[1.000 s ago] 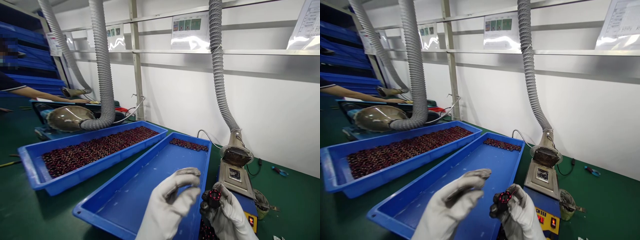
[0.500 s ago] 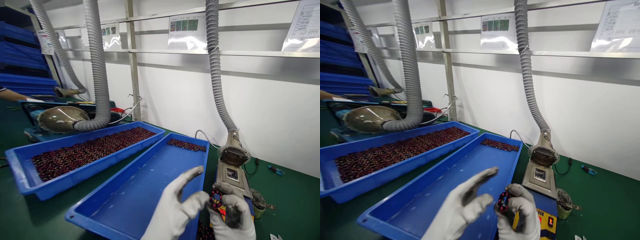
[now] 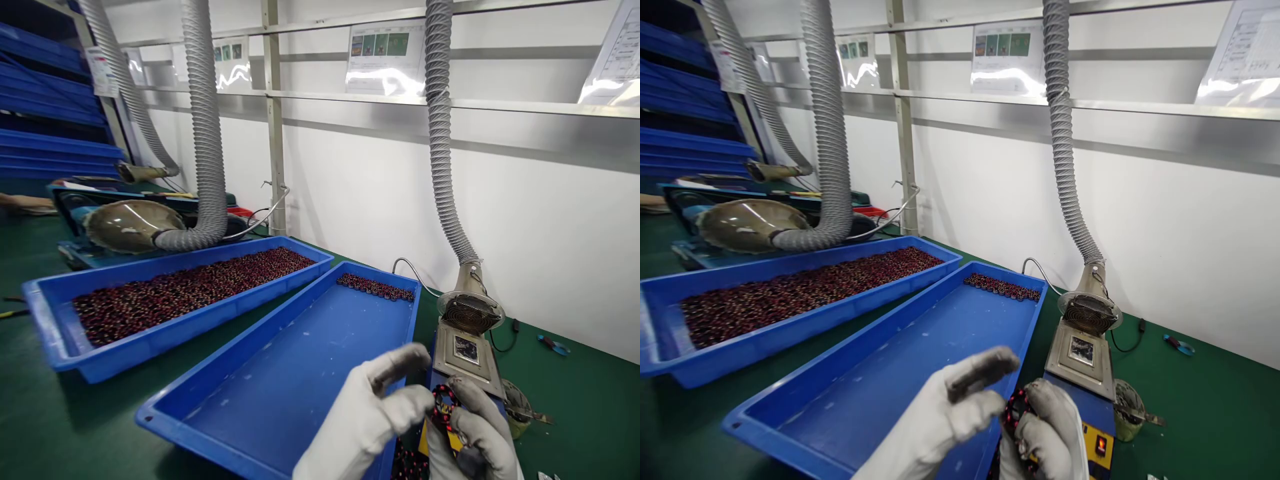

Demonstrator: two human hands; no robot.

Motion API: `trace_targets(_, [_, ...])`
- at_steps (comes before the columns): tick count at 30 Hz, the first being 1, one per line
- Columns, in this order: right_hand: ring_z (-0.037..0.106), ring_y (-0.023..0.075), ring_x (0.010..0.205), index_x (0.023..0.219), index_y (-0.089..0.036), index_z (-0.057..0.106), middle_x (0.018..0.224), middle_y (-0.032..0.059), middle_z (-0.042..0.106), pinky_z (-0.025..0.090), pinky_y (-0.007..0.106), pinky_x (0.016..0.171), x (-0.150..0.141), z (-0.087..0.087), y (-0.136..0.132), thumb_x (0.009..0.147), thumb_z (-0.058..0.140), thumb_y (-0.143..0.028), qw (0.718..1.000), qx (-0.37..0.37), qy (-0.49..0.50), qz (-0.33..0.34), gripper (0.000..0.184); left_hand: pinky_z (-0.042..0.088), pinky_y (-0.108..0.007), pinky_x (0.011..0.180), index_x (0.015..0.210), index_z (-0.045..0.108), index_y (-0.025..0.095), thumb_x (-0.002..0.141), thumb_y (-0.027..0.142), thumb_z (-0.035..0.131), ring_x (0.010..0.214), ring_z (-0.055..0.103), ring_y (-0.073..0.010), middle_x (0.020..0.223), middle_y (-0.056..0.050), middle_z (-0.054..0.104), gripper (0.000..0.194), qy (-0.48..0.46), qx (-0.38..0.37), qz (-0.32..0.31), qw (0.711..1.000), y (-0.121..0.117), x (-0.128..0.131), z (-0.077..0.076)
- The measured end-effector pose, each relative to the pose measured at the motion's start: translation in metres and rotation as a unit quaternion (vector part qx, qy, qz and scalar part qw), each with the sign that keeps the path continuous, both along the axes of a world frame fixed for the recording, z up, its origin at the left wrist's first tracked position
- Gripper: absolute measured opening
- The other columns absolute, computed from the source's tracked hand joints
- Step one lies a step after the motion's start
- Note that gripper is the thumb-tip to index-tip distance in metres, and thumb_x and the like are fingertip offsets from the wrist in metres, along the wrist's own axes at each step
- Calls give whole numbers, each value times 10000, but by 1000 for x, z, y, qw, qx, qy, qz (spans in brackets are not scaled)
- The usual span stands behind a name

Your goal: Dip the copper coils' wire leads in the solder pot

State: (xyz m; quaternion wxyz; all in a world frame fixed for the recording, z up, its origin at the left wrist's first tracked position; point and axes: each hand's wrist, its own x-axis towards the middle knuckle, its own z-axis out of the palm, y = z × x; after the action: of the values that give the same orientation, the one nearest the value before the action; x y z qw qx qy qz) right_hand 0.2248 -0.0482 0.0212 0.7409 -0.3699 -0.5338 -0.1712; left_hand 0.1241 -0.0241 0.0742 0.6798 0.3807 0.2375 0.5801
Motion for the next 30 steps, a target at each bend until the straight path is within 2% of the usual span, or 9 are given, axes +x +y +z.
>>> trace_targets(3, [586, 208, 817, 798, -214, 580, 894, 43, 594, 512, 376, 691, -3, -2, -1, 710, 612, -128, 1000, 4, -6, -3, 127, 454, -170, 485, 536, 700, 147, 419, 36, 626, 488, 573, -105, 524, -14, 677, 178, 44, -48, 36, 997, -5, 4, 7])
trace_targets(7, [595, 194, 780, 752, -195, 570, 885, 49, 602, 524, 342, 652, -6, 0, -2, 690, 620, -89, 1000, -4, 4, 1, 133, 490, -198, 577, 569, 698, 209, 455, 75, 634, 581, 609, -125, 620, 12, 702, 187, -52, -3, 127, 991, -8, 0, 6])
trace_targets(12, [583, 162, 797, 741, -197, 556, 901, 36, 585, 527, 264, 616, -10, 2, -1, 707, 601, -67, 1000, 0, -2, 20, 142, 452, -183, 515, 677, 704, 160, 483, 81, 639, 568, 581, -116, 670, -22, 703, 220, 89, -10, 18, 996, -8, -4, 12])
trace_targets(15, [588, 163, 792, 744, -194, 559, 885, 30, 593, 525, 287, 649, -12, 3, -2, 701, 604, -46, 999, 1, -17, 30, 161, 461, -192, 559, 544, 681, 143, 496, 89, 626, 569, 583, -125, 557, -17, 675, 91, 123, -14, 54, 991, -8, -5, 14])
trace_targets(20, [592, 158, 781, 757, -185, 571, 902, 26, 597, 515, 280, 657, -12, 3, -3, 700, 618, -66, 998, -12, -3, 58, 141, 484, -193, 575, 600, 699, 189, 486, 80, 632, 597, 623, -134, 657, -7, 713, 171, 13, 21, 137, 990, -8, -17, 8])
trace_targets(23, [588, 161, 806, 763, -194, 572, 920, 25, 598, 510, 276, 649, -12, 1, -2, 714, 602, -74, 998, -10, 1, 59, 133, 453, -155, 518, 755, 702, 214, 491, 57, 638, 566, 595, -97, 693, 26, 703, 314, 50, 22, 22, 998, -10, -17, 11])
trace_targets(25, [586, 171, 821, 750, -198, 570, 915, 29, 602, 508, 288, 644, -13, 0, -2, 719, 589, -76, 999, -8, -15, 50, 127, 442, -149, 516, 715, 698, 184, 527, 77, 638, 566, 576, -91, 640, 23, 683, 225, 111, 2, -22, 994, -12, -11, 15])
trace_targets(27, [584, 185, 835, 756, -194, 569, 913, 33, 604, 507, 315, 665, -13, -1, -2, 709, 590, -66, 999, -6, -33, 42, 137, 454, -158, 549, 612, 686, 155, 561, 86, 614, 591, 583, -104, 594, 5, 674, 112, 142, -17, 9, 990, -13, -6, 17])
trace_targets(30, [587, 189, 815, 759, -185, 560, 904, 35, 599, 512, 342, 686, -11, -2, -2, 698, 594, -52, 998, -7, -46, 30, 150, 481, -184, 567, 591, 688, 158, 512, 54, 594, 574, 611, -125, 573, 0, 687, 160, 69, -9, 79, 994, -10, -5, 15])
